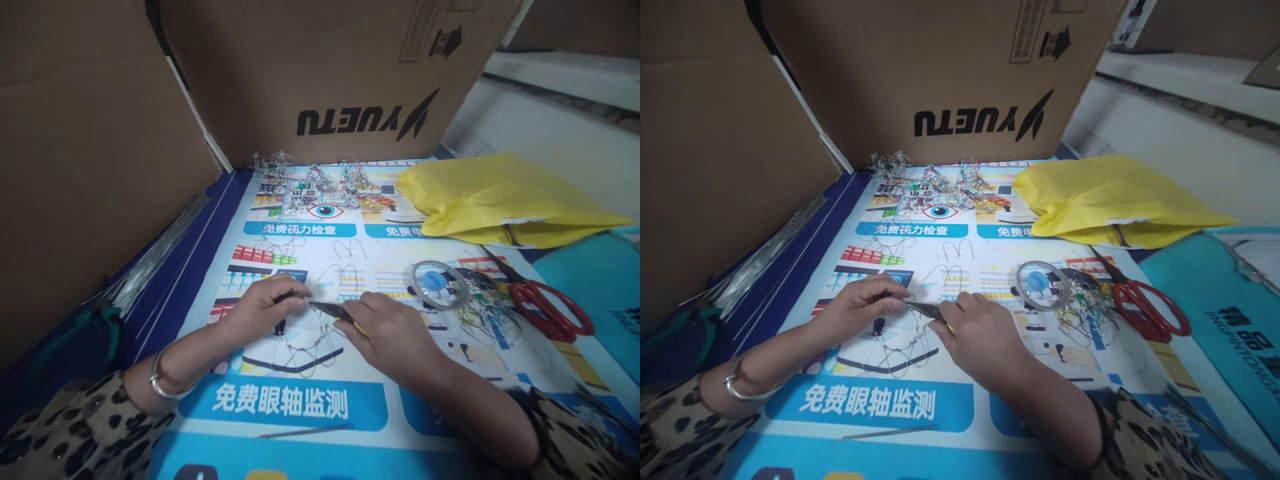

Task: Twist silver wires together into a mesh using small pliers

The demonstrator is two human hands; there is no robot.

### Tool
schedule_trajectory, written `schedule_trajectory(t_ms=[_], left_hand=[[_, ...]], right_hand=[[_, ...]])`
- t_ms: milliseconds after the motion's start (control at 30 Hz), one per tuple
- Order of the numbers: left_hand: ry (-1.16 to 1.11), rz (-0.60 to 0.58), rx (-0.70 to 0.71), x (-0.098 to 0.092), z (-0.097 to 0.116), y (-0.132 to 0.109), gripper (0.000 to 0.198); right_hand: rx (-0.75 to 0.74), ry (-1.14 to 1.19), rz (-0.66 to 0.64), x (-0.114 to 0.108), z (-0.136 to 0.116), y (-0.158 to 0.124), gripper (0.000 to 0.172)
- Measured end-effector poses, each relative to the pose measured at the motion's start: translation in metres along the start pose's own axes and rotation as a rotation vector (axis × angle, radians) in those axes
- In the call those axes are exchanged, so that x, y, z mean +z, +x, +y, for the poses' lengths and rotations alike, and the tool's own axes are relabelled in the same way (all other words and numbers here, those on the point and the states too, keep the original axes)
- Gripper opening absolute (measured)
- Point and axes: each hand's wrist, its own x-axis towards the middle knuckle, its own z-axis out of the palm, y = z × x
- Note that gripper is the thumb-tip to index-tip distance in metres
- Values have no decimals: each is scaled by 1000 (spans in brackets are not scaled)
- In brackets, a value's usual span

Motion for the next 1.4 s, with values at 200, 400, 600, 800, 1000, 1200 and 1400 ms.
schedule_trajectory(t_ms=[200, 400, 600, 800, 1000, 1200, 1400], left_hand=[[-83, 10, -3, 0, 2, -3, 17], [-63, 63, 35, 0, 2, -3, 17], [-44, 97, 39, 1, 2, -3, 18], [-43, 111, 41, 2, 0, -5, 18], [-72, 119, 12, 5, -3, -5, 19], [-87, 115, 8, 4, -3, -5, 21], [-76, 111, 10, 4, -2, -6, 20]], right_hand=[[10, 15, -44, -1, -2, 1, 27], [-23, 105, -83, -3, 2, 3, 28], [-28, 111, -86, -4, 1, 4, 28], [-10, 83, -75, -3, -4, 3, 29], [5, 55, -67, -2, -6, 3, 29], [-7, 50, -55, -2, -6, 3, 29], [-21, 49, -44, -1, -6, 3, 28]])
